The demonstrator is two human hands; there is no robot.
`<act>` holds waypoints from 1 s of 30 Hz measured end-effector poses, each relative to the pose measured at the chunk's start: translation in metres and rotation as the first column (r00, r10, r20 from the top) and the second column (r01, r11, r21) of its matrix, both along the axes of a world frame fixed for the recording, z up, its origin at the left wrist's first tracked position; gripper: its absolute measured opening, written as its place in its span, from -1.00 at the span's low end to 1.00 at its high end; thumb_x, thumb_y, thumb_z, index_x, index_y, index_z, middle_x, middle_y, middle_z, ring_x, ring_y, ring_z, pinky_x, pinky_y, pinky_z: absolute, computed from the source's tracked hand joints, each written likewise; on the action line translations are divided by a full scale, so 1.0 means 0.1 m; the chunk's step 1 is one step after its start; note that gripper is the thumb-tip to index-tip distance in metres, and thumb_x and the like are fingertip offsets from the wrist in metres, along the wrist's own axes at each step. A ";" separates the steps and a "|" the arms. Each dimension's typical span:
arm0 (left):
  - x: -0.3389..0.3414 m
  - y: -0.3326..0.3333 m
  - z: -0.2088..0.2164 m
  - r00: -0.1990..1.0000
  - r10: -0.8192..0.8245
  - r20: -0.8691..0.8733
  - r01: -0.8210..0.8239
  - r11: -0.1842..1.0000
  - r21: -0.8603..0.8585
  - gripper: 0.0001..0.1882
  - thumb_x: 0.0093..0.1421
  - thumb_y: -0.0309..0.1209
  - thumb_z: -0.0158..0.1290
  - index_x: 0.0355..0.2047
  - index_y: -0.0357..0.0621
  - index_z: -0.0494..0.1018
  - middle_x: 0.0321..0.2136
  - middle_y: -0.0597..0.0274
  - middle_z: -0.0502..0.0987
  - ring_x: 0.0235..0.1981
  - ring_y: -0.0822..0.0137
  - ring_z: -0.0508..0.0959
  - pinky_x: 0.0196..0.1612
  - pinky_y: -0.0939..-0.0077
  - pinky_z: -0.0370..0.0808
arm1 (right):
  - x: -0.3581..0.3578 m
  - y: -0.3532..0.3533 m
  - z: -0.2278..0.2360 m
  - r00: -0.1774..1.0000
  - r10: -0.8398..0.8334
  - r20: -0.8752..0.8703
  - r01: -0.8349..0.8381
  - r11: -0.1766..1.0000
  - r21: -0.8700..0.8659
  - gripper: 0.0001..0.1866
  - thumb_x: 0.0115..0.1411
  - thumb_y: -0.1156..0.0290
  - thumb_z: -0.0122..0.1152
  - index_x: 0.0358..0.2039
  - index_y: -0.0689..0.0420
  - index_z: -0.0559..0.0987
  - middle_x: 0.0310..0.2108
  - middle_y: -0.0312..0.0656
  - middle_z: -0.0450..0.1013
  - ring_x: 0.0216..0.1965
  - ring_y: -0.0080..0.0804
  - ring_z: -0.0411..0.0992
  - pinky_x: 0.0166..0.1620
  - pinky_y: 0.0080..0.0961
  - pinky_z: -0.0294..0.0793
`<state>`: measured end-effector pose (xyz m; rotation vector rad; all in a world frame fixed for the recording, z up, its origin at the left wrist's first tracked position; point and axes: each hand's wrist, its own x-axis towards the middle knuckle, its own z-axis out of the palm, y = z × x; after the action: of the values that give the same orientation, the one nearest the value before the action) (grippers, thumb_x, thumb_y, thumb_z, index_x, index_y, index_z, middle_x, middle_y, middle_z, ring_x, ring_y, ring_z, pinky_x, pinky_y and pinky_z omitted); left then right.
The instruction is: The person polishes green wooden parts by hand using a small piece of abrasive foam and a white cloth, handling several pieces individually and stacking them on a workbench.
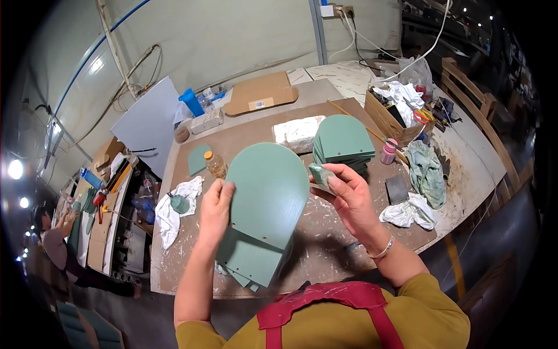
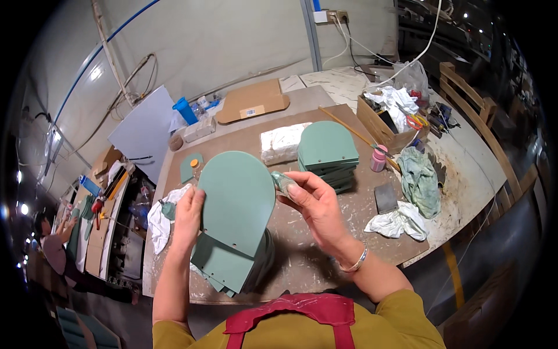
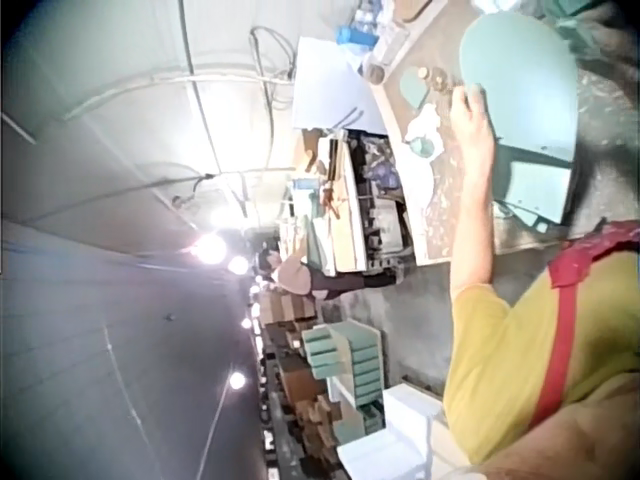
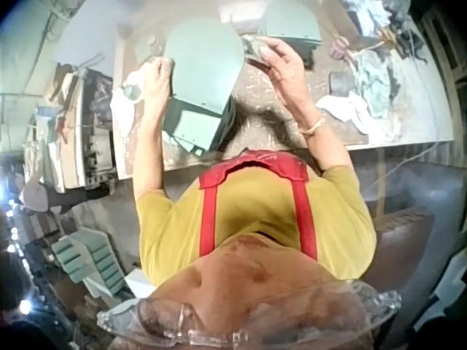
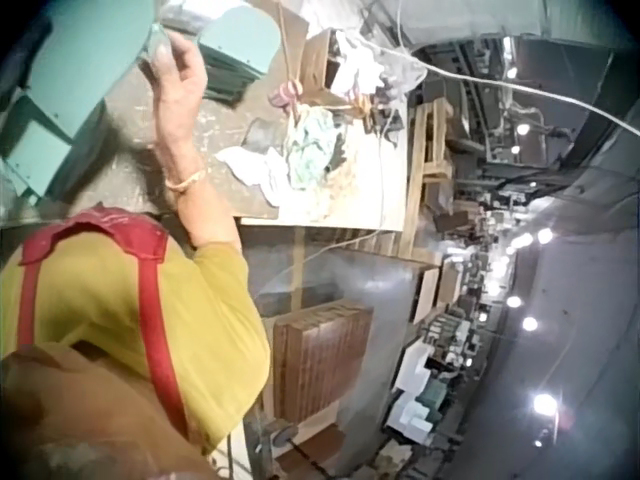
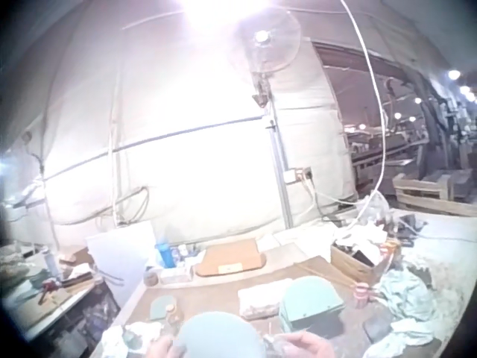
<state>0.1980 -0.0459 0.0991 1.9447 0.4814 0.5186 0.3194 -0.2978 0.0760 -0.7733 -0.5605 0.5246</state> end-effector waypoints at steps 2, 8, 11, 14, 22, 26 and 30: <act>-0.05 -0.16 0.09 0.997 -0.079 0.012 0.079 0.994 -0.070 -0.73 0.29 -0.29 0.09 -0.16 -0.27 0.44 -0.40 0.27 0.52 -0.32 0.43 0.52 -0.19 0.44 0.51 | 0.03 -0.02 0.04 0.999 -0.029 0.036 0.029 1.000 0.006 -0.67 0.34 0.40 0.13 0.07 0.24 0.46 -0.02 -0.20 0.49 -0.01 -0.49 0.45 0.14 -0.39 0.45; -0.24 -0.40 0.17 0.969 -0.192 0.157 0.228 0.939 -0.258 -0.51 0.22 -0.32 0.18 0.09 -0.31 0.37 -0.14 0.14 0.54 -0.11 0.39 0.50 -0.01 0.44 0.46 | 0.23 -0.08 0.27 0.940 -0.099 0.326 0.164 0.970 -0.177 -0.68 0.27 0.41 0.25 -0.01 0.27 0.53 -0.07 -0.26 0.48 -0.10 -0.58 0.43 -0.01 -0.59 0.44; -0.31 -0.46 0.17 0.970 -0.197 0.141 0.223 0.953 -0.206 -0.56 0.24 -0.34 0.16 0.04 -0.32 0.37 -0.13 0.17 0.53 -0.11 0.43 0.48 -0.02 0.48 0.44 | 0.47 -0.08 0.53 0.494 -0.235 0.837 0.585 0.802 -0.119 -0.65 0.18 0.37 0.31 -0.05 0.24 0.55 -0.25 -0.19 0.46 -0.24 -0.38 0.46 -0.16 -0.48 0.44; -0.33 -0.51 0.17 0.965 -0.211 0.154 0.236 0.957 -0.170 -0.61 0.24 -0.35 0.15 0.00 -0.31 0.38 -0.15 0.20 0.53 -0.13 0.45 0.47 -0.03 0.50 0.44 | 0.50 0.05 0.76 0.261 -0.133 0.956 0.602 0.797 -0.053 -0.64 0.15 0.35 0.31 -0.07 0.24 0.55 -0.23 -0.12 0.45 -0.24 -0.24 0.46 -0.16 -0.41 0.46; -0.39 -0.58 0.16 0.965 -0.233 0.119 0.246 0.963 -0.114 -0.63 0.23 -0.38 0.15 -0.03 -0.33 0.38 -0.19 0.21 0.52 -0.15 0.47 0.46 -0.06 0.51 0.43 | 0.29 0.32 0.93 0.165 0.078 0.983 0.503 0.850 -0.152 -0.70 0.15 0.34 0.30 -0.14 0.19 0.56 -0.26 -0.08 0.42 -0.24 -0.08 0.46 -0.18 -0.25 0.47; -0.45 -0.60 0.15 0.968 -0.220 0.120 0.233 0.966 -0.112 -0.64 0.23 -0.39 0.14 -0.03 -0.32 0.38 -0.19 0.21 0.52 -0.15 0.47 0.46 -0.06 0.51 0.43 | 0.36 0.14 0.90 0.246 0.148 0.958 0.530 0.807 -0.261 -0.72 0.16 0.34 0.28 -0.15 0.20 0.59 -0.27 -0.06 0.42 -0.24 -0.08 0.47 -0.16 -0.26 0.47; -0.40 -0.56 0.19 0.962 -0.246 0.120 0.266 0.942 -0.205 -0.63 0.23 -0.38 0.15 -0.02 -0.31 0.38 -0.18 0.22 0.51 -0.15 0.47 0.46 -0.05 0.51 0.43 | 0.41 0.08 1.00 0.232 0.133 0.964 0.547 0.802 -0.242 -0.71 0.16 0.31 0.27 -0.17 0.23 0.60 -0.27 -0.06 0.43 -0.23 -0.08 0.47 -0.15 -0.26 0.47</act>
<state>0.1581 -0.1020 0.1183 1.7295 0.2103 0.3687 0.3604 -0.2903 0.1756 -1.7690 -1.4923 -0.2148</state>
